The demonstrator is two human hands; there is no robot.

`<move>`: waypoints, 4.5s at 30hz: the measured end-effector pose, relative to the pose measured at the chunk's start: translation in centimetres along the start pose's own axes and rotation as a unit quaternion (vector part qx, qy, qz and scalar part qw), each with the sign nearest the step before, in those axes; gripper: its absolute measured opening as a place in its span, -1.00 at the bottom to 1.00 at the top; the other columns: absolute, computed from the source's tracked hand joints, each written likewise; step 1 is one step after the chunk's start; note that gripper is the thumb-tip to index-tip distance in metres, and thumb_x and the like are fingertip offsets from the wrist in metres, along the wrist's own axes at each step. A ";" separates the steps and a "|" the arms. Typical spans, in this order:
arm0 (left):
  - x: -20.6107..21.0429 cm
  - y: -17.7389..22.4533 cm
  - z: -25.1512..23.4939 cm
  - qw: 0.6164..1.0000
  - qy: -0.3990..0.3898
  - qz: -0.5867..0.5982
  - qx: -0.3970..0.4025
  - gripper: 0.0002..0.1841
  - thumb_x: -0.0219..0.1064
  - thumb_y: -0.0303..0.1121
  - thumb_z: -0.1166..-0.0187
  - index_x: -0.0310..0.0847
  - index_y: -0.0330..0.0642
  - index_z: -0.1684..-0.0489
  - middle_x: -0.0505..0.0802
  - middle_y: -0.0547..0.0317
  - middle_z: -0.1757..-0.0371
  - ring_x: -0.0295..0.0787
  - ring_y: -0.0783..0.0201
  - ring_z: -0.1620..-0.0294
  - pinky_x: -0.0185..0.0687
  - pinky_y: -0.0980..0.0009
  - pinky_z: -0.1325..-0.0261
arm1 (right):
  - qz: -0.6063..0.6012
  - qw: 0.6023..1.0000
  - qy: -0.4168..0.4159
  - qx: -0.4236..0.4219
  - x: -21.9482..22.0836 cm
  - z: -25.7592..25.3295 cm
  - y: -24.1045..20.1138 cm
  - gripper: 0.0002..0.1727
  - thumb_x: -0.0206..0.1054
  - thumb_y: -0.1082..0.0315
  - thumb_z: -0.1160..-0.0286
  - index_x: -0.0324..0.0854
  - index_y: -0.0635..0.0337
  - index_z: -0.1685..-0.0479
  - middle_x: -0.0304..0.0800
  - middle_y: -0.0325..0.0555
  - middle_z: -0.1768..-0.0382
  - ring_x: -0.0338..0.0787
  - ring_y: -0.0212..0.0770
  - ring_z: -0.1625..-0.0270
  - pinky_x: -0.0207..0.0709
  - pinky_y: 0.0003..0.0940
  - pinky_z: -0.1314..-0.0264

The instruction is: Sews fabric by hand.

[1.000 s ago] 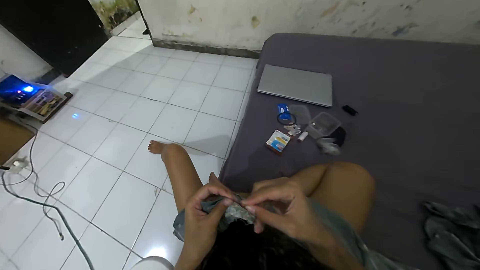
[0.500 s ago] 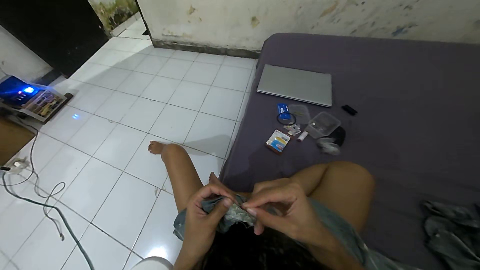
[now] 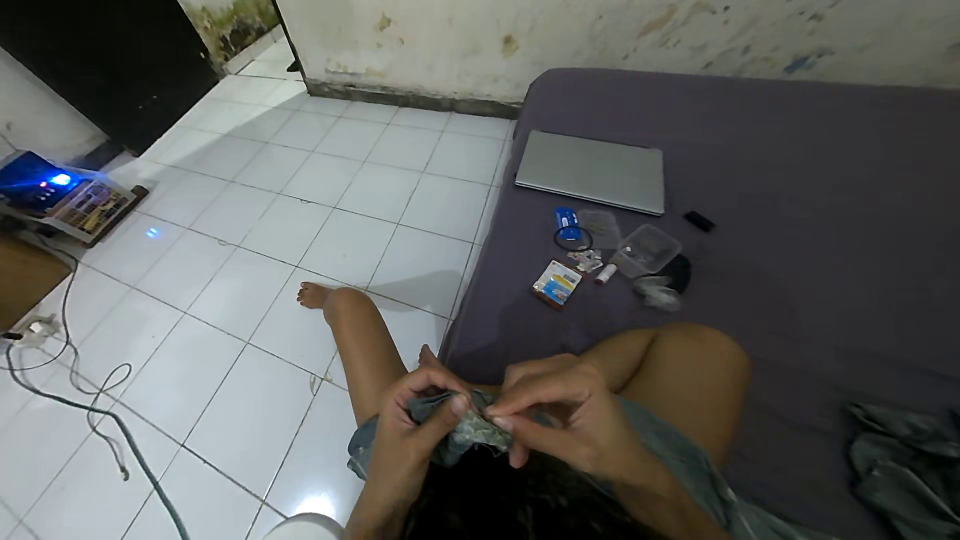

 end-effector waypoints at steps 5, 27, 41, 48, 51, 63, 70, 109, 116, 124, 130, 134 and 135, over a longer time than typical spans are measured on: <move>0.0 -0.3 -0.1 0.999 -0.011 0.037 -0.035 -0.89 0.41 -0.17 -0.58 0.87 0.17 0.17 0.89 0.62 0.24 0.77 0.74 0.18 0.68 0.72 0.05 | 0.007 1.000 0.001 0.021 0.0 0.0 0.2 -0.86 0.41 0.36 -0.58 0.79 0.27 0.18 0.79 -0.33 0.42 0.72 -0.72 0.44 0.64 -0.83 0.37; -0.2 -0.5 0.0 0.998 0.000 0.064 -0.024 -0.87 0.39 -0.17 -0.59 0.87 0.14 0.16 0.89 0.62 0.23 0.77 0.75 0.18 0.67 0.74 0.05 | -0.047 0.997 0.013 0.058 0.4 0.2 0.7 -0.85 0.39 0.42 -0.57 0.84 0.20 0.03 0.82 -0.41 0.38 0.77 -0.67 0.43 0.72 -0.75 0.37; -0.1 -0.4 0.1 0.997 -0.012 0.073 -0.018 -0.86 0.38 -0.17 -0.61 0.87 0.13 0.13 0.90 0.60 0.21 0.78 0.74 0.15 0.67 0.73 0.02 | -0.065 0.997 -0.002 0.049 0.3 0.3 0.5 -0.83 0.38 0.45 -0.57 0.83 0.21 0.00 0.80 -0.38 0.39 0.78 -0.65 0.42 0.73 -0.73 0.36; 0.0 -0.5 0.2 0.997 -0.014 0.075 -0.016 -0.88 0.40 -0.18 -0.60 0.87 0.13 0.15 0.89 0.60 0.21 0.77 0.75 0.14 0.67 0.73 0.01 | -0.076 0.996 -0.004 0.052 0.4 0.5 0.6 -0.82 0.38 0.46 -0.57 0.84 0.19 -0.02 0.80 -0.39 0.37 0.79 -0.65 0.42 0.73 -0.73 0.36; 0.0 -0.4 0.2 0.997 -0.017 0.074 -0.011 -0.87 0.39 -0.18 -0.60 0.87 0.15 0.12 0.89 0.61 0.19 0.77 0.75 0.12 0.66 0.73 -0.01 | -0.079 0.995 -0.006 0.055 0.4 0.5 0.5 -0.82 0.37 0.46 -0.56 0.84 0.20 -0.02 0.81 -0.39 0.36 0.79 -0.64 0.42 0.74 -0.72 0.36; 0.0 -0.3 0.3 0.998 -0.019 0.054 -0.009 -0.89 0.40 -0.22 -0.59 0.86 0.12 0.14 0.90 0.60 0.21 0.77 0.75 0.17 0.68 0.73 0.03 | -0.062 0.996 -0.026 0.049 0.3 0.5 0.5 -0.84 0.37 0.43 -0.59 0.83 0.24 0.04 0.78 -0.36 0.38 0.75 -0.67 0.42 0.69 -0.77 0.37; -0.1 -0.3 0.2 0.998 -0.022 0.057 0.000 -0.88 0.38 -0.20 -0.62 0.85 0.12 0.12 0.89 0.62 0.21 0.76 0.77 0.16 0.66 0.74 0.03 | -0.078 0.995 -0.030 0.050 0.3 0.4 0.7 -0.82 0.36 0.38 -0.61 0.83 0.17 -0.02 0.80 -0.41 0.36 0.77 -0.67 0.41 0.71 -0.75 0.36; -0.2 -1.1 0.3 0.999 0.019 0.024 -0.028 -0.90 0.43 -0.18 -0.56 0.85 0.12 0.21 0.88 0.58 0.27 0.77 0.72 0.22 0.68 0.69 0.07 | -0.033 0.991 0.027 0.124 -0.1 0.6 1.9 -0.93 0.45 0.34 -0.53 0.80 0.12 0.21 0.80 -0.50 0.29 0.65 -0.78 0.50 0.59 -0.84 0.48; -0.1 -1.8 0.2 0.998 0.031 0.027 -0.045 -0.93 0.45 -0.22 -0.54 0.86 0.12 0.22 0.88 0.59 0.28 0.76 0.72 0.24 0.69 0.69 0.09 | 0.026 0.993 0.052 0.099 0.0 0.3 1.6 -0.86 0.39 0.32 -0.58 0.74 0.20 0.25 0.73 -0.47 0.33 0.57 -0.84 0.47 0.50 -0.91 0.45; -0.3 -3.1 0.0 0.984 0.177 -0.029 -0.006 -0.89 0.38 -0.51 -0.52 0.81 -0.12 0.34 0.85 0.49 0.42 0.74 0.68 0.40 0.68 0.69 0.25 | 0.280 0.953 0.099 -0.049 0.4 0.0 1.3 -0.82 0.50 0.27 -0.49 0.83 0.22 0.20 0.78 -0.08 0.02 0.67 -0.68 0.22 0.54 -0.90 0.11; 0.1 -3.6 -0.1 0.975 0.211 -0.065 0.005 -0.89 0.37 -0.56 -0.50 0.79 -0.16 0.34 0.86 0.49 0.40 0.76 0.68 0.36 0.71 0.68 0.20 | 0.344 0.932 0.080 -0.080 0.9 -0.2 1.5 -0.77 0.22 0.27 -0.76 0.62 0.28 0.14 0.72 -0.01 -0.04 0.69 -0.61 0.14 0.52 -0.88 0.05; -0.1 -3.8 0.0 0.973 0.221 -0.060 0.008 -0.89 0.37 -0.54 -0.51 0.79 -0.16 0.35 0.85 0.48 0.42 0.76 0.66 0.37 0.70 0.68 0.20 | 0.357 0.927 0.082 -0.083 0.5 -0.2 1.6 -0.77 0.36 0.27 -0.64 0.75 0.30 0.10 0.78 0.03 -0.02 0.69 -0.56 0.19 0.51 -0.87 0.10; -0.1 -3.8 0.0 0.973 0.223 -0.058 0.008 -0.89 0.36 -0.55 -0.51 0.79 -0.16 0.35 0.85 0.47 0.42 0.76 0.66 0.37 0.71 0.67 0.21 | 0.371 0.921 0.082 -0.092 0.5 -0.1 1.7 -0.79 0.37 0.30 -0.63 0.79 0.29 0.13 0.80 0.04 0.00 0.72 -0.54 0.16 0.53 -0.86 0.04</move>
Point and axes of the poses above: each hand's wrist, its own z-axis away from the middle knuckle, its own x-axis out of the palm, y = z × x, the point moved 5 cm from there along -z, towards the middle knuckle
